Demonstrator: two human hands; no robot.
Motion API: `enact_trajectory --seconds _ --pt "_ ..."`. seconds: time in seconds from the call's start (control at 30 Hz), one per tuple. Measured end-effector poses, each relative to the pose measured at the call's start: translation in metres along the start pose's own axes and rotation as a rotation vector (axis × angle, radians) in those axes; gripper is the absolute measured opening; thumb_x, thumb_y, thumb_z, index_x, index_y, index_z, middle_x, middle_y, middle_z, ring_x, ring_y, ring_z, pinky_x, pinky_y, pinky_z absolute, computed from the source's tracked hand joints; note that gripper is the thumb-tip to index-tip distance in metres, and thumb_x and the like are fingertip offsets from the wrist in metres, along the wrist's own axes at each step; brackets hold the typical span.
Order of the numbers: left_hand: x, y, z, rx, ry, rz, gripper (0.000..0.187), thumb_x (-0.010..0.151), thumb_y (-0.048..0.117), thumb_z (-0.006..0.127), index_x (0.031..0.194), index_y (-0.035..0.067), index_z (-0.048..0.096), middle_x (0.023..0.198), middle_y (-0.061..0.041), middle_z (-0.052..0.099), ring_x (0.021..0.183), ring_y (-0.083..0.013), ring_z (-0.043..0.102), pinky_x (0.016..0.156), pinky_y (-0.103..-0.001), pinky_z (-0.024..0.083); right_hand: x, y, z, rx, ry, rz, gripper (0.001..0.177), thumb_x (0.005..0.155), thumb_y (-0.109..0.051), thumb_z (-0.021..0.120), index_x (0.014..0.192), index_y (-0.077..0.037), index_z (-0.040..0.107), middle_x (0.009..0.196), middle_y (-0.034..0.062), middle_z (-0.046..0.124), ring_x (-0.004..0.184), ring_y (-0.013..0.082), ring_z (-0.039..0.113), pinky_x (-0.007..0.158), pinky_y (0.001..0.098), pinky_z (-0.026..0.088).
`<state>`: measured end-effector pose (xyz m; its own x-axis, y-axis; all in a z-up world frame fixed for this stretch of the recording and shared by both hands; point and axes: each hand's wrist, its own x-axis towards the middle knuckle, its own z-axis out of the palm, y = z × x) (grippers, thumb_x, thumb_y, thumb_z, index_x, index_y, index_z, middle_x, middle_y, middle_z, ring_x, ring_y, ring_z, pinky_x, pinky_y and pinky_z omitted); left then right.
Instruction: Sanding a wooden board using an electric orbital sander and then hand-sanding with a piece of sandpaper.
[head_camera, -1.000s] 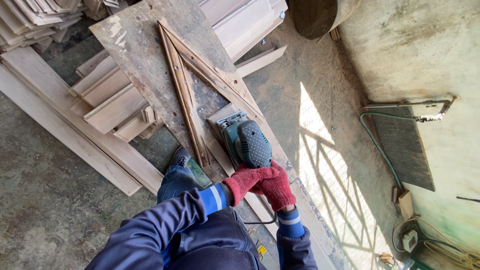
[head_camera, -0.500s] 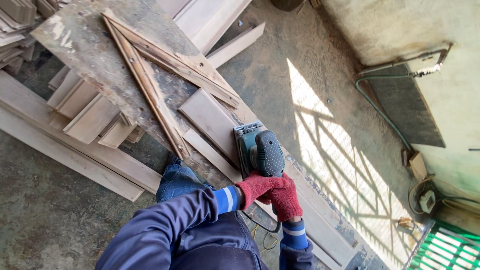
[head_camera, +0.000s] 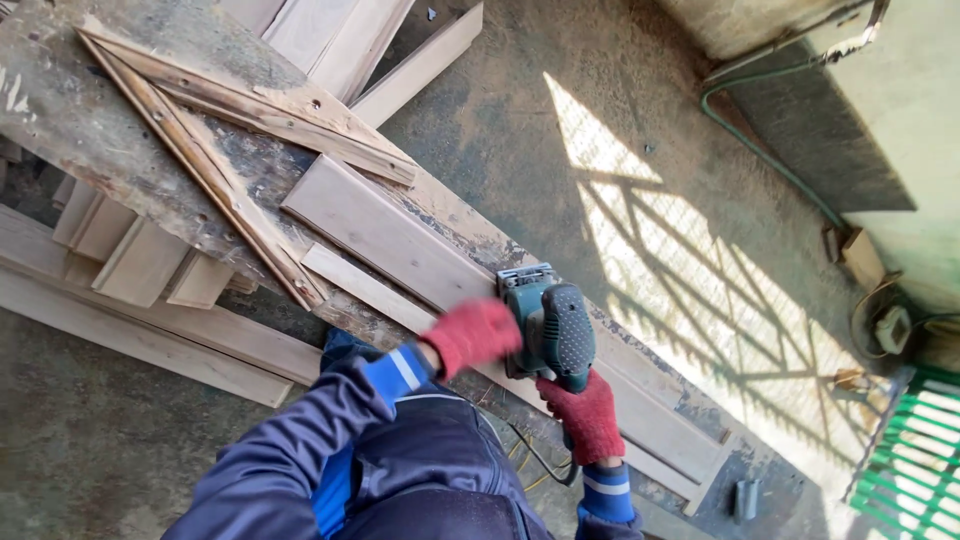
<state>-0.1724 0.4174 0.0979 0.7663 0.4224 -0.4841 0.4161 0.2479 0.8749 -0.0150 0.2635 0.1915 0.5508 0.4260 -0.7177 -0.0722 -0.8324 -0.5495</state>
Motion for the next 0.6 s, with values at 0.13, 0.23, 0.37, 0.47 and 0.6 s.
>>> enact_trajectory --seconds 0.13,0.23,0.37,0.47,0.6 --pt "0.058 -0.043 -0.061 0.921 0.920 0.395 0.035 0.090 0.035 0.065 0.106 0.005 0.071 0.131 -0.019 0.060 0.125 -0.0399 0.051 0.118 -0.057 0.031 -0.005 0.012 -0.016 0.001 0.039 -0.003 0.030 0.071 -0.004 0.085 0.095 0.009 0.072 0.072 0.0209 0.074 0.057 0.0243 0.062 0.054 0.0338 0.049" --pt "0.064 -0.082 -0.097 1.085 0.896 0.263 0.049 0.089 0.045 0.066 0.119 0.006 0.069 0.138 -0.020 0.060 0.139 -0.0432 0.042 0.123 -0.062 0.017 -0.008 0.016 -0.020 -0.070 0.052 0.014 0.029 0.071 -0.007 0.086 0.092 0.007 0.071 0.070 0.0203 0.073 0.057 0.0249 0.062 0.054 0.0343 0.048" --pt "0.043 -0.081 -0.103 1.078 0.984 0.502 0.036 0.090 0.040 0.071 0.101 0.007 0.062 0.115 -0.017 0.061 0.128 -0.0386 0.051 0.125 -0.057 0.024 -0.010 0.014 -0.016 -0.046 0.064 0.032 0.027 0.072 -0.006 0.086 0.089 0.009 0.072 0.069 0.0205 0.072 0.057 0.0253 0.060 0.054 0.0347 0.048" --pt "0.038 -0.076 -0.102 1.064 0.991 0.504 0.032 0.089 0.037 0.070 0.094 0.007 0.061 0.112 -0.017 0.062 0.124 -0.0380 0.052 0.125 -0.057 0.024 -0.008 0.012 -0.013 -0.068 0.036 0.013 0.031 0.072 -0.007 0.086 0.095 0.008 0.071 0.072 0.0207 0.073 0.060 0.0257 0.062 0.055 0.0351 0.049" --pt "0.030 -0.081 -0.101 1.098 0.954 0.485 0.033 0.092 0.036 0.066 0.103 0.006 0.060 0.113 -0.018 0.060 0.126 -0.0398 0.051 0.126 -0.059 0.022 -0.008 0.002 -0.009 -0.055 0.014 0.035 0.030 0.073 -0.003 0.085 0.096 0.008 0.071 0.073 0.0209 0.073 0.062 0.0260 0.062 0.058 0.0353 0.049"
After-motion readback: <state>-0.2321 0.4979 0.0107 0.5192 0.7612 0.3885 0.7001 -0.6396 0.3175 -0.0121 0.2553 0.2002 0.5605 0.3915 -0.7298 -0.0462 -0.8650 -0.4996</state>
